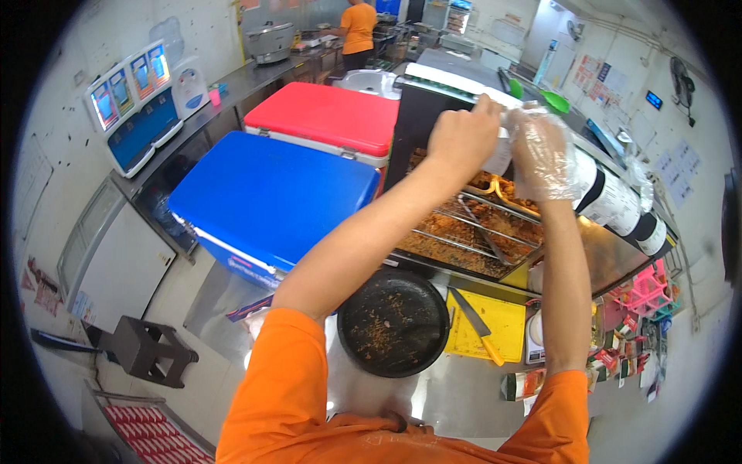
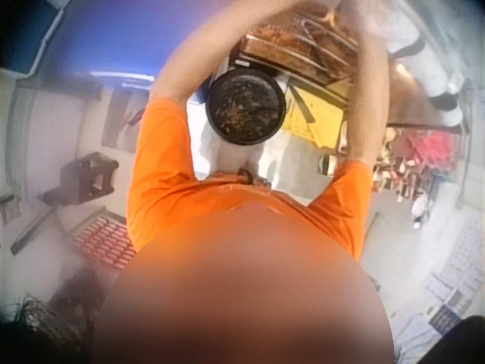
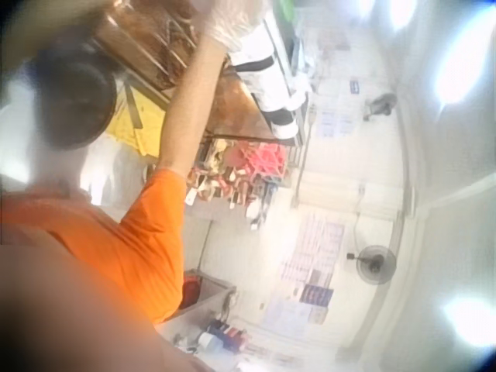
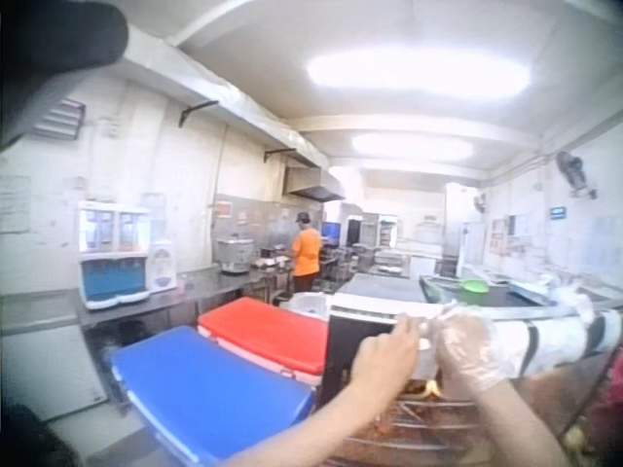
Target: The person assembles multiple food orders by cutting sauce packets with scissors, placing them into containers, adding rice balls and fried chicken, and organizing receipts. The person handles containers, sauce packets, rice balls, and fried chicken throughout the process.
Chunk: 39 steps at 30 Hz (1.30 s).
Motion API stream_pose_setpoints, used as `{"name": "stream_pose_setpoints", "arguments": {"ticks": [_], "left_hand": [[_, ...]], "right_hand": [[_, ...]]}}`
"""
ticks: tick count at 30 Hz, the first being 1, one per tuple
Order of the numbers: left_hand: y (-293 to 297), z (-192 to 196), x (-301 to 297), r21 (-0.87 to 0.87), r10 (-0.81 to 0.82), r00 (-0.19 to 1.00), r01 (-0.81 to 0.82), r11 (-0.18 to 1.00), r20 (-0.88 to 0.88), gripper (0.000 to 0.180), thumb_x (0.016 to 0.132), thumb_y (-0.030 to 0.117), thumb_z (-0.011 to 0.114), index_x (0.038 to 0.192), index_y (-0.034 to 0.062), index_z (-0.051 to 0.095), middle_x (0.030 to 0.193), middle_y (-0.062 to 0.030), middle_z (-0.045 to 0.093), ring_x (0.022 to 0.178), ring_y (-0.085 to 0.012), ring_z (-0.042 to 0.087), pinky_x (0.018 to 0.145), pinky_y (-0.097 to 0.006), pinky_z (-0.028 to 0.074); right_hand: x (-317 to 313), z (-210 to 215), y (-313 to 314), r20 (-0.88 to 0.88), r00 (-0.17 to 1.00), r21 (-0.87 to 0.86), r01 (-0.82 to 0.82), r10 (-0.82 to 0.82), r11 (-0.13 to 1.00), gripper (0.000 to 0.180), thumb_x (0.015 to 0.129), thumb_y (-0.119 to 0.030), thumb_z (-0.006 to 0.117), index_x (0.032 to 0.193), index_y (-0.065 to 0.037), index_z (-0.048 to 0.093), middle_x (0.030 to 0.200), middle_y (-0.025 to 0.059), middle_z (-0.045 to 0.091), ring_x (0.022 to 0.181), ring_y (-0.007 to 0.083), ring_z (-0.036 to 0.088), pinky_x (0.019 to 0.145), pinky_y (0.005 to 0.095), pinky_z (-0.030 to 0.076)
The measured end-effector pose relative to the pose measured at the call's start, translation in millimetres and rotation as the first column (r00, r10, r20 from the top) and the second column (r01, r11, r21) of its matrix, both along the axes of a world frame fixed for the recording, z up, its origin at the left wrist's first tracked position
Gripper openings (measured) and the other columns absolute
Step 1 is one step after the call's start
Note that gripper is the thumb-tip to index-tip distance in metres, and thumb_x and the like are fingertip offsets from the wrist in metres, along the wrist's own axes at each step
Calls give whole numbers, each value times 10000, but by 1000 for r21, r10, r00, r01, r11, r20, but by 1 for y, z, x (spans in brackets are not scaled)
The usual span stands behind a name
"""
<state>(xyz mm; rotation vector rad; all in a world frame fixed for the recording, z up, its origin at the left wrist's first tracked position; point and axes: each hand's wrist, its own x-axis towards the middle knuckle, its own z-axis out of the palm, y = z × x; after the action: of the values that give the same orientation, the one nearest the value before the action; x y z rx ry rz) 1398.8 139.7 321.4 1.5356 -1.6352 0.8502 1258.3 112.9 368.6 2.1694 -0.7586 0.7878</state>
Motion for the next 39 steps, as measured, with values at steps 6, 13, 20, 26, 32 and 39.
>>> {"name": "stream_pose_setpoints", "arguments": {"ticks": [6, 13, 20, 26, 32, 39], "left_hand": [[-3, 0, 18, -37, -44, 997, 46, 998, 60, 268, 853, 128, 581, 1110, 78, 638, 1075, -120, 636, 598, -269, 693, 511, -383, 543], [8, -1, 37, 52, -140, 988, 144, 988, -69, 447, 846, 68, 536, 1261, 206, 629, 1225, -89, 619, 781, -353, 702, 694, -489, 555], [60, -6, 48, -47, -257, 891, 259, 965, -374, 358, 819, 69, 601, 1176, 86, 623, 1206, -174, 565, 965, -385, 654, 813, -462, 540], [248, -182, -5, -25, -178, 170, 650, 759, -969, 369, 1033, 260, 478, 812, 10, 636, 694, -55, 610, 629, -153, 566, 593, -341, 448], [516, -335, -121, 224, 295, -547, 195, 955, -783, 156, 988, 122, 531, 1067, 49, 645, 904, -70, 642, 725, -124, 597, 644, -290, 509], [705, -353, -352, 234, 235, -53, 25, 972, -971, 259, 949, 200, 620, 1159, 58, 673, 1173, -121, 677, 1122, -251, 621, 980, -385, 469]], "right_hand": [[30, -8, 8, -13, 991, 89, 131, -131, 987, 139, 779, -68, 646, 910, -38, 678, 891, 183, 647, 948, 348, 639, 812, 459, 491], [21, -11, -21, 11, 993, -2, 114, -114, 993, 147, 876, -136, 577, 954, -84, 691, 945, 144, 656, 945, 324, 637, 821, 444, 504], [9, -10, -17, 50, 996, -63, 71, -68, 996, 281, 847, -73, 577, 1063, -160, 734, 945, 132, 695, 903, 295, 675, 798, 421, 528], [20, -24, -22, 80, 994, 104, 69, -78, 992, 245, 937, -188, 497, 958, -94, 722, 934, 151, 696, 879, 297, 684, 789, 433, 538], [24, 5, -37, -94, 994, 103, 70, -61, 992, 223, 916, -162, 535, 844, -9, 681, 925, 235, 680, 869, 389, 664, 812, 476, 525], [65, -136, 132, 221, 726, 216, -688, 651, 693, 206, 942, -128, 534, 1019, 28, 645, 975, 187, 679, 917, 304, 656, 846, 400, 511]]}}
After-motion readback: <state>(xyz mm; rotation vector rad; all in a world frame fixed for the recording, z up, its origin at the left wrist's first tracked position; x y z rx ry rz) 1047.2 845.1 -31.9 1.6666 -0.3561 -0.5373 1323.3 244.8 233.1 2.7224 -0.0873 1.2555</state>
